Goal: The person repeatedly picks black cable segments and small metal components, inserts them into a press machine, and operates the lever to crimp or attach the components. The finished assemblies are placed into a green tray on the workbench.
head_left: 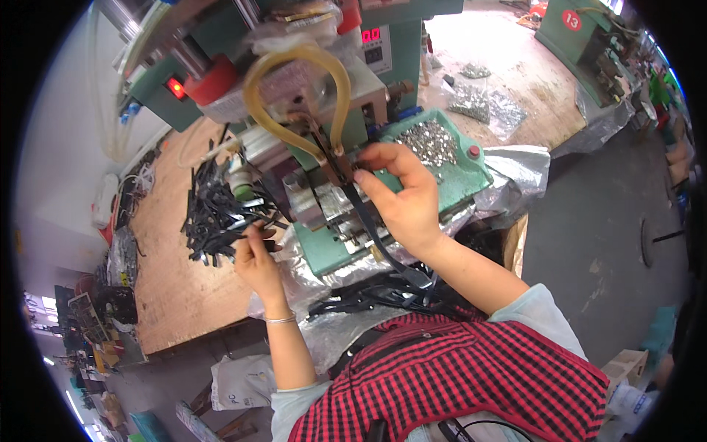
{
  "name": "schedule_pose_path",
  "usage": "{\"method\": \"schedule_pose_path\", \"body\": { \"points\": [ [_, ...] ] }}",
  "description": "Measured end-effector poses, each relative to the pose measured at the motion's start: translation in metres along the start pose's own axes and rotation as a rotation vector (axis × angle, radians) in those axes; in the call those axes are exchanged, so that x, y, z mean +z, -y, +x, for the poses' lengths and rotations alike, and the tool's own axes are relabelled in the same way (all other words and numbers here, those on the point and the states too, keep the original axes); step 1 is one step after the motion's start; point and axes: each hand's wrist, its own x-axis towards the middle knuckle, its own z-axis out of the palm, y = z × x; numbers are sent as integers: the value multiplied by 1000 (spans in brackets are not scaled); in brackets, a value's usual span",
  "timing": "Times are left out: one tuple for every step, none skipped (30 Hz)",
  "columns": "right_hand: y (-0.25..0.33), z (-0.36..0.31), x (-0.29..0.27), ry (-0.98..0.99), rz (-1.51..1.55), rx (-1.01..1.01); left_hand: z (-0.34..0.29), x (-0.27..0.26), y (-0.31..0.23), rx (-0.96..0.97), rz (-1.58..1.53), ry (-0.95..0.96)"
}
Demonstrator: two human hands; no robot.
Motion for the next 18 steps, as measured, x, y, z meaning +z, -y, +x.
{"method": "schedule_pose_path", "body": {
  "points": [
    [2, 1, 4, -10, 95, 26, 0, 0, -12, 106, 46, -17],
    [4, 0, 6, 2, 141, 68, 0, -1, -25, 212, 92, -33],
    [8, 0, 8, 10, 188, 102, -2, 8, -49, 274, 39, -87],
    [13, 0, 9, 17, 241, 139, -2, 11, -66, 342, -92, -77],
    [24, -1, 12, 30, 218, 141, -8, 15, -90, 406, -112, -79],
    [28, 0, 15, 33, 226, 136, -16, 18, -112, 472, -126, -87],
    [31, 0, 17, 29, 229, 131, -22, 21, -121, 618, -121, -74],
    [34, 0, 17, 25, 230, 126, -26, 23, -125, 764, -117, -59],
    [43, -5, 17, 58, 210, 159, -30, 19, -127, 920, -77, -4],
    [51, -9, 15, 81, 165, 130, -32, 20, -132, 1024, 89, 66],
    [59, -12, 13, 103, 119, 103, -35, 25, -137, 1081, 173, 143],
    [62, -16, 8, 121, 75, 76, -40, 33, -140, 1139, 256, 227],
    [62, -12, 2, 201, 58, 65, -43, 41, -142, 1161, 282, 274],
    [60, -3, -4, 257, 48, 98, -44, 52, -142, 1181, 308, 322],
    [50, 6, -13, 225, 39, 92, -43, 67, -134, 1238, 274, 291],
    [35, 15, -22, 203, 32, 84, -41, 78, -127, 1284, 279, 242],
    [21, 23, -39, 113, -94, 127, -37, 83, -120, 1300, 274, 237],
    [7, 30, -60, 18, -224, 171, -33, 87, -116, 1314, 264, 236]
  ]
}}
